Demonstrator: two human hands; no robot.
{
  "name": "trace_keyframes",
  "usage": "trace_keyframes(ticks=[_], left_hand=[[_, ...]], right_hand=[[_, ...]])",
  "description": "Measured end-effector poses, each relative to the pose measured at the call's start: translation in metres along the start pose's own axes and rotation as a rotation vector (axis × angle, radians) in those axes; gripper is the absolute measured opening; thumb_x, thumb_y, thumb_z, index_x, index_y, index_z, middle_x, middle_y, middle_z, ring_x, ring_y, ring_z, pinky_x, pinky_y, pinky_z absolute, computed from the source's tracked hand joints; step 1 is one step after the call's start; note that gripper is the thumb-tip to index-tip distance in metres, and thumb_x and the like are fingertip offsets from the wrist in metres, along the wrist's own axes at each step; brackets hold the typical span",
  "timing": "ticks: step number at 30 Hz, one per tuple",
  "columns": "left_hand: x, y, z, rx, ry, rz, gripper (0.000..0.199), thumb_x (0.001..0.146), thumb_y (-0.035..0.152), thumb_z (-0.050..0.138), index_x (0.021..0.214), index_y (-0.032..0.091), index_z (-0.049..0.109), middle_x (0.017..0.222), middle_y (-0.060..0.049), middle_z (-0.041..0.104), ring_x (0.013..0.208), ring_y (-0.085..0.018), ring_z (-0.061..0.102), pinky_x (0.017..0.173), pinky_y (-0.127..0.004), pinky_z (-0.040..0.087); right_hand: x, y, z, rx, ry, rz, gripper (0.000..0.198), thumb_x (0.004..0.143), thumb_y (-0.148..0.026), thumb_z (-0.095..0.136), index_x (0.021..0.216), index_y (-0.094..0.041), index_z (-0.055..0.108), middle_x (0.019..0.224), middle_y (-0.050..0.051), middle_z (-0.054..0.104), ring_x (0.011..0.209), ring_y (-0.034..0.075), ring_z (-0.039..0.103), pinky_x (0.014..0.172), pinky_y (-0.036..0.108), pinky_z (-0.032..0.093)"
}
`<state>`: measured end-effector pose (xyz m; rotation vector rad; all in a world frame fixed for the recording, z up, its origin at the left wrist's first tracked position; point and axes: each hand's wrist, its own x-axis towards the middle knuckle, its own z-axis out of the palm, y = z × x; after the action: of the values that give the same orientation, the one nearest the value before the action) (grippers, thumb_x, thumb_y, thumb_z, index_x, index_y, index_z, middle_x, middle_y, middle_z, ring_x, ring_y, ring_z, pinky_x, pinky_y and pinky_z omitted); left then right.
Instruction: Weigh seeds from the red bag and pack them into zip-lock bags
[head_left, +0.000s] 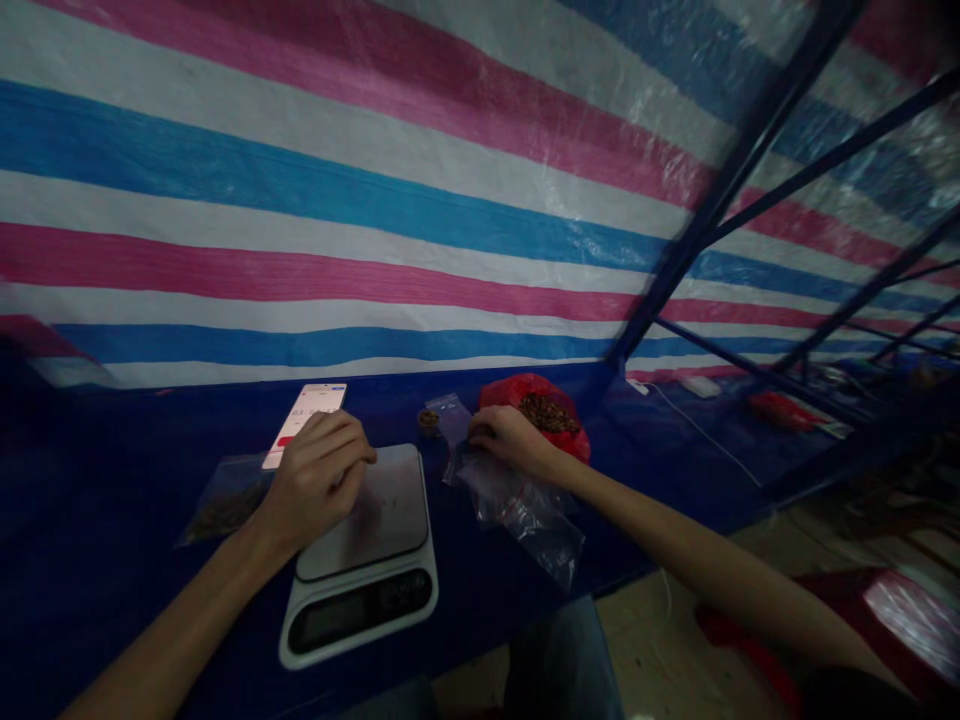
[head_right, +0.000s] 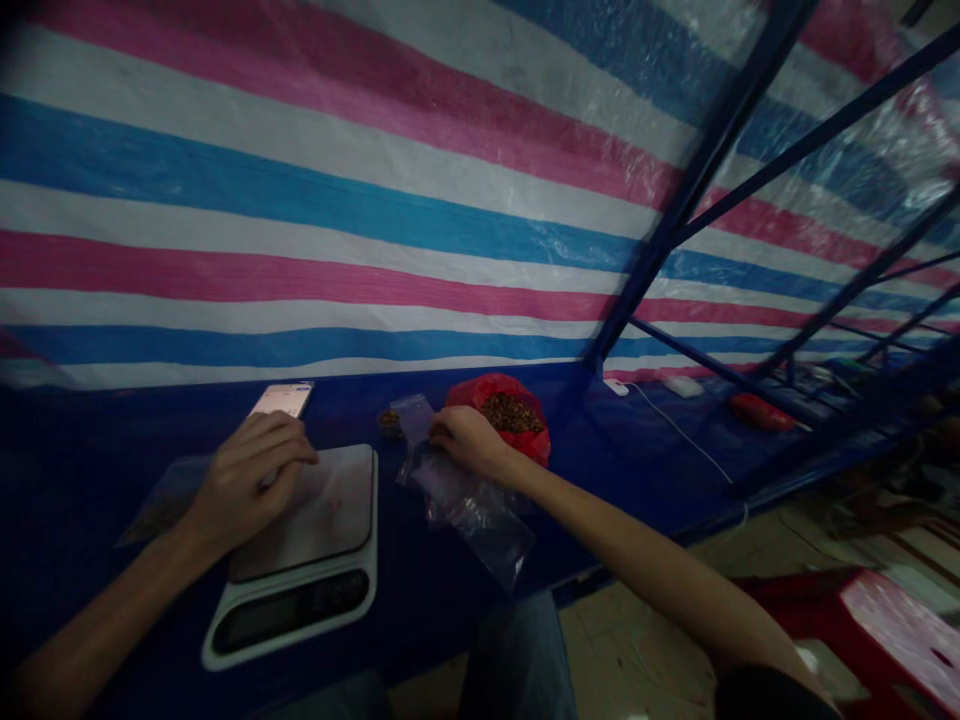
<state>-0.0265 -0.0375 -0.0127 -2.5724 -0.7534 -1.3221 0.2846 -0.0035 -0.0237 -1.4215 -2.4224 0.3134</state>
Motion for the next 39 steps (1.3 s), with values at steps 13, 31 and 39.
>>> trace_keyframes(ticks=[13, 31, 39], left_hand=[[-0.001, -0.005, 0.001, -0.03, 0.006, -0.046, 0.023, 0.088, 0.005, 0.05, 0.073, 0.018, 0.063, 0.072, -0.003, 0.065, 0.077, -0.018, 0.058, 0.076, -0.038, 0.044], [-0.005, -0.018, -0.002, 0.014, 0.032, -0.137, 0.027, 0.089, 0.008, 0.048, 0.069, 0.019, 0.062, 0.067, -0.002, 0.063, 0.075, -0.018, 0.058, 0.073, -0.036, 0.043], [-0.005, -0.018, -0.002, -0.009, 0.034, -0.122, 0.026, 0.088, 0.008, 0.049, 0.07, 0.02, 0.063, 0.068, -0.002, 0.064, 0.077, -0.018, 0.059, 0.076, -0.036, 0.044]], right_hand=[[-0.06, 0.052, -0.065, -0.117, 0.131, 0.252, 0.023, 0.08, -0.009, 0.071, 0.101, -0.017, 0.074, 0.098, 0.007, 0.077, 0.089, 0.023, 0.069, 0.078, 0.03, 0.047], [0.039, 0.015, -0.014, -0.335, -0.085, 0.012, 0.015, 0.087, -0.011, 0.063, 0.091, -0.013, 0.077, 0.096, 0.014, 0.074, 0.094, 0.024, 0.066, 0.081, 0.029, 0.045], [0.048, 0.011, -0.006, -0.227, -0.039, 0.005, 0.02, 0.086, -0.006, 0.062, 0.097, -0.013, 0.077, 0.099, 0.011, 0.076, 0.094, 0.021, 0.066, 0.081, 0.026, 0.044]])
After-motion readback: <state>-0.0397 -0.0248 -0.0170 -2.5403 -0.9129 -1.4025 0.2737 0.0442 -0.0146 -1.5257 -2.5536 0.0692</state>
